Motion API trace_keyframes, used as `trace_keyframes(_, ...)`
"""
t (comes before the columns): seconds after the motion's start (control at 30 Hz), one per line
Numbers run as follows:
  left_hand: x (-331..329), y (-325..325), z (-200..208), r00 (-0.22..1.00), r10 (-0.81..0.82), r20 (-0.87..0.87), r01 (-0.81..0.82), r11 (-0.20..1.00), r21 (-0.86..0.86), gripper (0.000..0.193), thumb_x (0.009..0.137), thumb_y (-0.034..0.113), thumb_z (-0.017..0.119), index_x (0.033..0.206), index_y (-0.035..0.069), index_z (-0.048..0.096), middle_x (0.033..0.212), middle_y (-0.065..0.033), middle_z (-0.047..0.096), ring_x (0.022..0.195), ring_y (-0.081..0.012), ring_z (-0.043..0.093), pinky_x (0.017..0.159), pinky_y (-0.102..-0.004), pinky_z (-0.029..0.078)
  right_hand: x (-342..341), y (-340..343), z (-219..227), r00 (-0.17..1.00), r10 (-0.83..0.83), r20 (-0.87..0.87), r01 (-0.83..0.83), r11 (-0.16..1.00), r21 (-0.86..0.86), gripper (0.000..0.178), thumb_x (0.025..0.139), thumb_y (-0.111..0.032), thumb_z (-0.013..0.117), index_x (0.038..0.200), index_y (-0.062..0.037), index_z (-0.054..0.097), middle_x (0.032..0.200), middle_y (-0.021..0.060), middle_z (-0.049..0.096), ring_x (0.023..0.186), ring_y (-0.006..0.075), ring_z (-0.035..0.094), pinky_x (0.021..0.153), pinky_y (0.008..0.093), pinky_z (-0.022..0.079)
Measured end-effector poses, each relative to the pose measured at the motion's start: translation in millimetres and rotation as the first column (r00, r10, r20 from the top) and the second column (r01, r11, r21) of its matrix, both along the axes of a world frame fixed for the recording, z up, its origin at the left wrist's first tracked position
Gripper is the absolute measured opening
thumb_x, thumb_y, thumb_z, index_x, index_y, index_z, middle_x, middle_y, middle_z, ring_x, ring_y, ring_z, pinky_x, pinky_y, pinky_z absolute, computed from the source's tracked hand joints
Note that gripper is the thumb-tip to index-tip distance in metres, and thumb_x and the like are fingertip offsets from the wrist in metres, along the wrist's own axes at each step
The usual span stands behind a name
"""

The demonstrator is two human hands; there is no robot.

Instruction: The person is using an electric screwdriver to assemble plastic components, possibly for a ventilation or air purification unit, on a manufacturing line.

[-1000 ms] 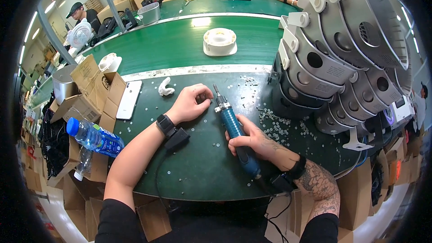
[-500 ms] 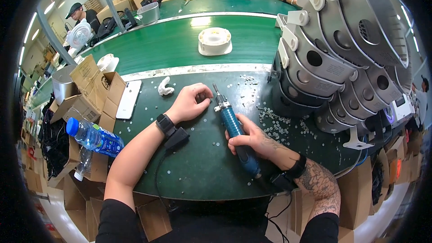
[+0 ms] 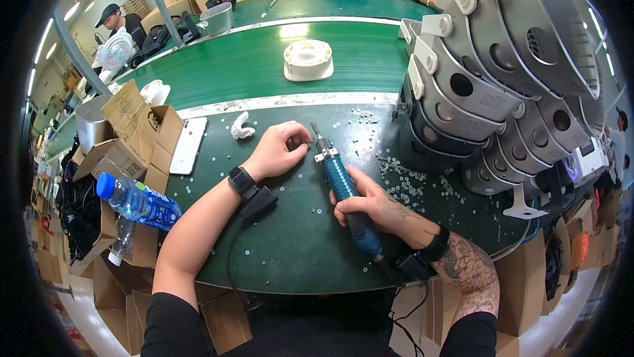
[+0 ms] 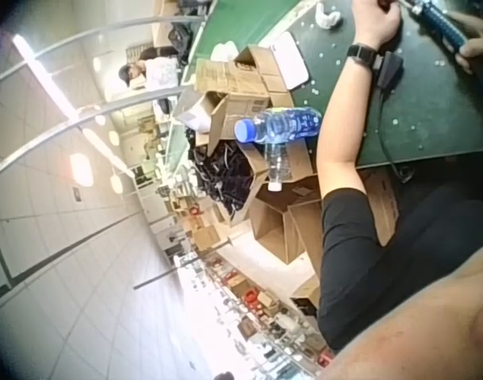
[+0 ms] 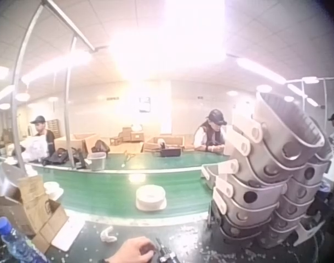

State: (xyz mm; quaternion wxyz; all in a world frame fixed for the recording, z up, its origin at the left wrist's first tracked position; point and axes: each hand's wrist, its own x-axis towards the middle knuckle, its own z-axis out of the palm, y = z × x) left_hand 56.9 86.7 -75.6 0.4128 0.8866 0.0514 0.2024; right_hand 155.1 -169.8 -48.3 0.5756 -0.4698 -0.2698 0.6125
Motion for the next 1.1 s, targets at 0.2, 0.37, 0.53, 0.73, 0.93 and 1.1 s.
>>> trace_keyframes(0.2, -1.5, 1.6, -3.3, 1.000, -0.006, 0.005, 0.006, 1.000, 0.015, 0.012, 0.082, 0.006, 0.067, 0.093, 0.001, 0.069, 0.085, -0.0086, 0.066, 0.072, -0.0177, 0.063, 0.068, -0.0308, 0.053, -1.2, 0.9, -0.2, 0.999, 0.007, 0.050, -0.007, 1.000, 0.005, 0.069, 0.088, -0.003, 0.068, 0.147, -0.0026, 0.032, 0.105, 0.0107, 0.058, 0.081, 0.0179, 0.064, 0.072, 0.0318, 0.053)
trace_keyframes(0.37, -0.4, 1.5, -3.5, 1.000, -0.019, 0.002, 0.019, 1.000, 0.019, 0.012, 0.083, 0.005, 0.067, 0.094, 0.001, 0.069, 0.086, -0.0064, 0.065, 0.072, -0.0141, 0.061, 0.067, -0.0285, 0.051, -1.9, 0.1, 3.5, 0.999, -0.002, 0.045, 0.002, 1.000, 0.000, 0.069, 0.089, -0.003, 0.068, 0.147, -0.0026, 0.032, 0.106, 0.0107, 0.058, 0.081, 0.0178, 0.064, 0.073, 0.0318, 0.053)
trace_keyframes(0.53, -1.1, 1.6, -3.2, 1.000, -0.019, 0.010, 0.018, 1.000, 0.020, 0.012, 0.083, 0.005, 0.067, 0.094, 0.001, 0.070, 0.085, -0.0063, 0.065, 0.072, -0.0138, 0.061, 0.066, -0.0282, 0.051, -0.9, 0.1, 1.0, 0.999, 0.006, 0.042, -0.006, 1.000, 0.008, 0.069, 0.089, -0.004, 0.069, 0.147, -0.0026, 0.032, 0.106, 0.0107, 0.058, 0.081, 0.0177, 0.064, 0.074, 0.0321, 0.054)
trace_keyframes(0.73, -0.8, 0.9, -4.2, 1.000, -0.016, 0.009, 0.016, 1.000, 0.014, 0.012, 0.083, 0.005, 0.067, 0.094, 0.001, 0.070, 0.084, -0.0063, 0.064, 0.070, -0.0135, 0.060, 0.065, -0.0282, 0.051, 0.0, -0.3, -0.1, 0.999, 0.013, 0.040, -0.013, 1.000, 0.005, 0.073, 0.089, -0.004, 0.069, 0.149, -0.0029, 0.030, 0.106, 0.0111, 0.058, 0.082, 0.0182, 0.064, 0.074, 0.0327, 0.054)
trace_keyframes(0.93, -2.5, 0.5, -1.2, 0.999, -0.028, 0.030, 0.027, 1.000, 0.004, 0.013, 0.082, 0.011, 0.072, 0.085, 0.000, 0.064, 0.078, -0.0055, 0.061, 0.067, -0.0133, 0.057, 0.062, -0.0284, 0.048, 0.1, 0.4, -1.4, 1.000, 0.007, 0.023, -0.007, 1.000, 0.005, 0.074, 0.088, -0.004, 0.069, 0.150, -0.0030, 0.029, 0.106, 0.0112, 0.058, 0.082, 0.0184, 0.064, 0.074, 0.0331, 0.054)
trace_keyframes(1.1, -5.1, -1.2, 8.2, 0.994, -0.094, -0.060, 0.091, 0.995, -0.047, 0.044, 0.079, 0.027, 0.080, 0.066, 0.001, 0.046, 0.060, -0.0051, 0.048, 0.058, -0.0162, 0.045, 0.057, -0.0328, 0.040, -0.5, -0.4, -0.6, 1.000, -0.010, 0.011, 0.010, 1.000, -0.001, 0.074, 0.088, -0.004, 0.070, 0.150, -0.0039, 0.029, 0.106, 0.0112, 0.058, 0.082, 0.0186, 0.064, 0.073, 0.0335, 0.054)
